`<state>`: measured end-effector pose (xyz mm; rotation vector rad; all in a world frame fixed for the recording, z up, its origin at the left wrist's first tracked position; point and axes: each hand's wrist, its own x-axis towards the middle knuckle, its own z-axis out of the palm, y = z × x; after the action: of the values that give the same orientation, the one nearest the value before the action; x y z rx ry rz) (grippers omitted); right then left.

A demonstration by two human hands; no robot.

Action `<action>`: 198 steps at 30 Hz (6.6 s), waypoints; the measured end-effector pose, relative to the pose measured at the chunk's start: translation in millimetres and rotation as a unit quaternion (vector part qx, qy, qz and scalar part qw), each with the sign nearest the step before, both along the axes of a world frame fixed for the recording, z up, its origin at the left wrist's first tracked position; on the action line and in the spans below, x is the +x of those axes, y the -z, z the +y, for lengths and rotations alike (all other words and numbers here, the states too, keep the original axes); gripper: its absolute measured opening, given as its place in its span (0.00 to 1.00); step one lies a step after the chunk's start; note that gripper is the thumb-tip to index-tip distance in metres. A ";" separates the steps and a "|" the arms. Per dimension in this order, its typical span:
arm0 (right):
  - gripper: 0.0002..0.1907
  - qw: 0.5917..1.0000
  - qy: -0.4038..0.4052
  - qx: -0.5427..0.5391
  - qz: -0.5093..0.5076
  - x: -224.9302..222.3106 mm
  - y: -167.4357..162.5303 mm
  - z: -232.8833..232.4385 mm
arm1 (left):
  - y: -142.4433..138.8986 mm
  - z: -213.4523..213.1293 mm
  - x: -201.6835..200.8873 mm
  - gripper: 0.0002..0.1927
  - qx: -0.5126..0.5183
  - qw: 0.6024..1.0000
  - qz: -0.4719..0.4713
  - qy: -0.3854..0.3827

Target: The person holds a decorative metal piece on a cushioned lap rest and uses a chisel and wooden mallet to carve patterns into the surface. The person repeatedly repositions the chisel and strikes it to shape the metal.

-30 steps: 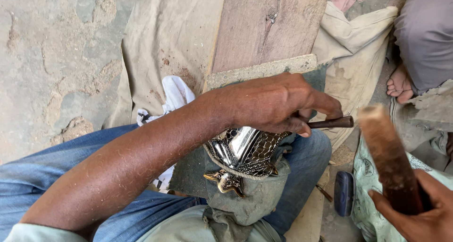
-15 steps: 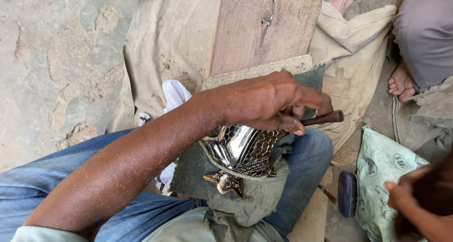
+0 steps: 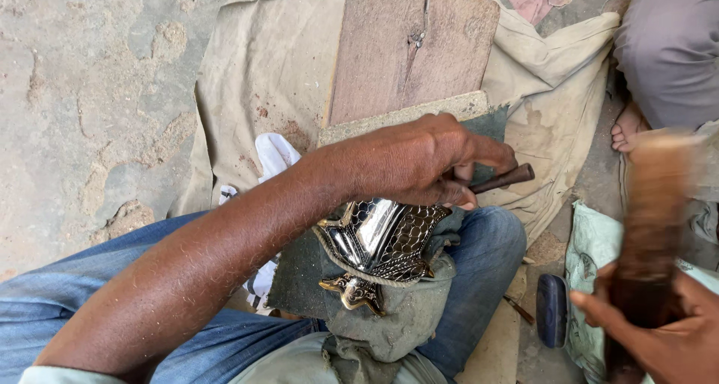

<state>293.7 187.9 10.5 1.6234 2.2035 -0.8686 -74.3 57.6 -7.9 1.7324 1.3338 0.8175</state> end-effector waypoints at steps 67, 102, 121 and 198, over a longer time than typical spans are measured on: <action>0.18 0.950 -0.092 0.079 0.286 -24.0 44.7 5.8 | -23.6 -8.8 9.5 0.31 0.002 0.987 0.114 -0.114; 0.21 0.951 -0.131 0.044 0.278 -44.3 34.0 19.3 | -28.7 -15.4 8.2 0.31 -0.042 0.983 0.115 -0.136; 0.21 0.951 -0.096 0.106 0.273 -38.9 35.6 15.8 | -29.1 -21.7 6.3 0.30 0.009 0.984 0.101 -0.149; 0.21 0.899 0.034 -0.098 0.426 -72.9 -35.4 -34.8 | 58.8 -75.4 -0.4 0.26 0.193 0.896 -0.230 -0.328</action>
<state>220.9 153.1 45.9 1.3595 2.4271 -2.0574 -74.7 -17.9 -66.7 1.2087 1.4870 1.8546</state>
